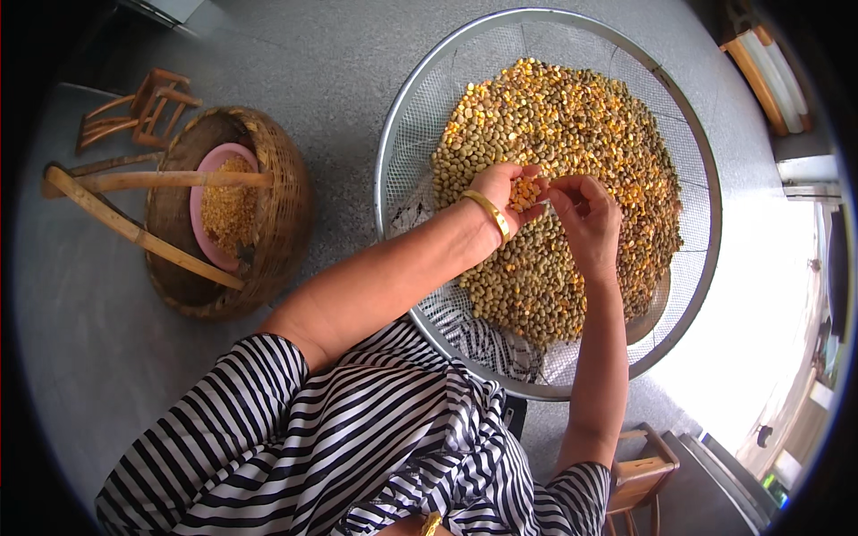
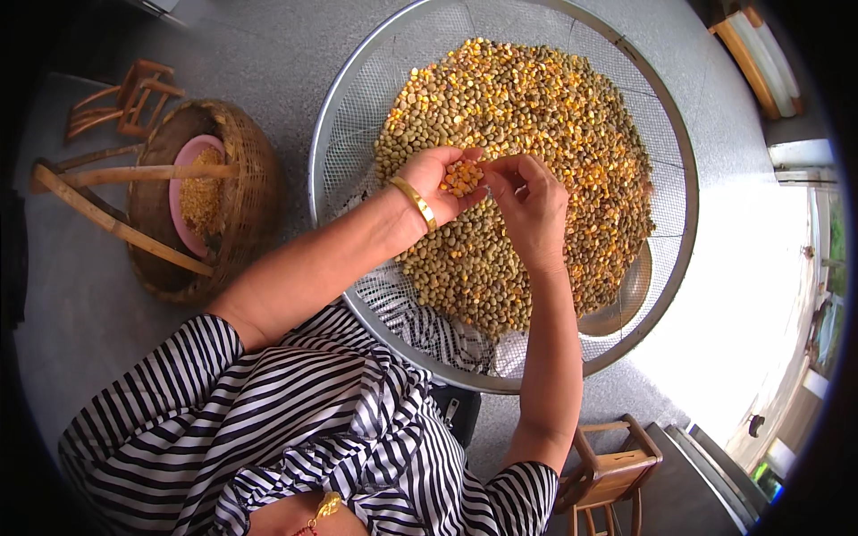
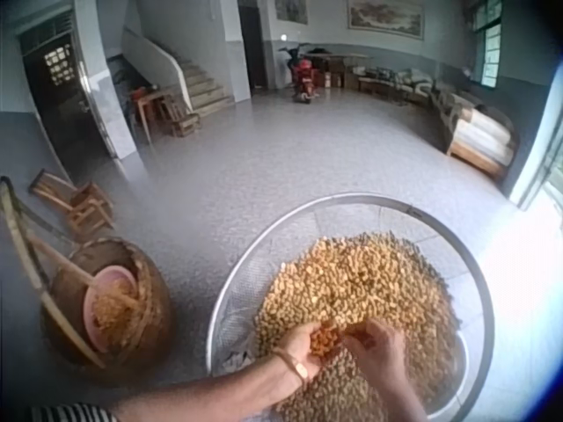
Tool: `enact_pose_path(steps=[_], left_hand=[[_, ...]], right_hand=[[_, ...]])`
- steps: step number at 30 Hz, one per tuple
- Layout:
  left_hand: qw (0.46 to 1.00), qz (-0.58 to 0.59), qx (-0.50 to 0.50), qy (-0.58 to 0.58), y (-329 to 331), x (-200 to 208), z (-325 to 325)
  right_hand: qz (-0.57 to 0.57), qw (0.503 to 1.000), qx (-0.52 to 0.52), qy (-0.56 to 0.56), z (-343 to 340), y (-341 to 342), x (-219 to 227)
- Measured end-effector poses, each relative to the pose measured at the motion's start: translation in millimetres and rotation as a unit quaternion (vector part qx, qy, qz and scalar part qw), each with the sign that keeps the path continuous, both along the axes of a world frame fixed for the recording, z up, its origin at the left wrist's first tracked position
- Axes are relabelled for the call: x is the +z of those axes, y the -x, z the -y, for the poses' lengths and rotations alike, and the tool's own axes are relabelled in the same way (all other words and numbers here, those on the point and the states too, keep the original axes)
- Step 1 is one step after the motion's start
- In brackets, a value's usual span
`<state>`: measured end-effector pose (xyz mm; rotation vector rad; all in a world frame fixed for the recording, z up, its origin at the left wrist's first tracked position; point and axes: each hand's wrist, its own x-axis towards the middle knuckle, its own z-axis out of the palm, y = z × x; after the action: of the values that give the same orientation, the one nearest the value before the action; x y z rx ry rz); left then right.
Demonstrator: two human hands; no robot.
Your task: Sorting and cleaning various seeds or grains using a large sieve and metal bowls.
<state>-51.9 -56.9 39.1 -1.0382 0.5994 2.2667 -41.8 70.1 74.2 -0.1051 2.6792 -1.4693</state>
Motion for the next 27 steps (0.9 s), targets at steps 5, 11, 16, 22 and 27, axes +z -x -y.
enact_pose_path(steps=[5, 11, 16, 22, 27], left_hand=[[0.999, -0.027, 0.024, -0.035, 1, 3, -2], [0.977, -0.209, 0.044, 0.021, -7, 26, -14], [0.938, -0.330, 0.008, 0.106, -16, 35, -22], [0.847, -0.474, -0.057, 0.236, -24, 40, -27], [0.801, -0.539, -0.080, 0.249, -25, 41, -27]], right_hand=[[0.122, 0.940, -0.159, 0.275, 2, -3, -15], [0.342, 0.565, -0.198, 0.725, 21, -16, -20], [0.307, 0.526, -0.219, 0.763, 29, -24, -6], [0.275, 0.537, -0.185, 0.776, 19, -20, -12], [0.282, 0.514, -0.190, 0.788, 19, -21, -10]])
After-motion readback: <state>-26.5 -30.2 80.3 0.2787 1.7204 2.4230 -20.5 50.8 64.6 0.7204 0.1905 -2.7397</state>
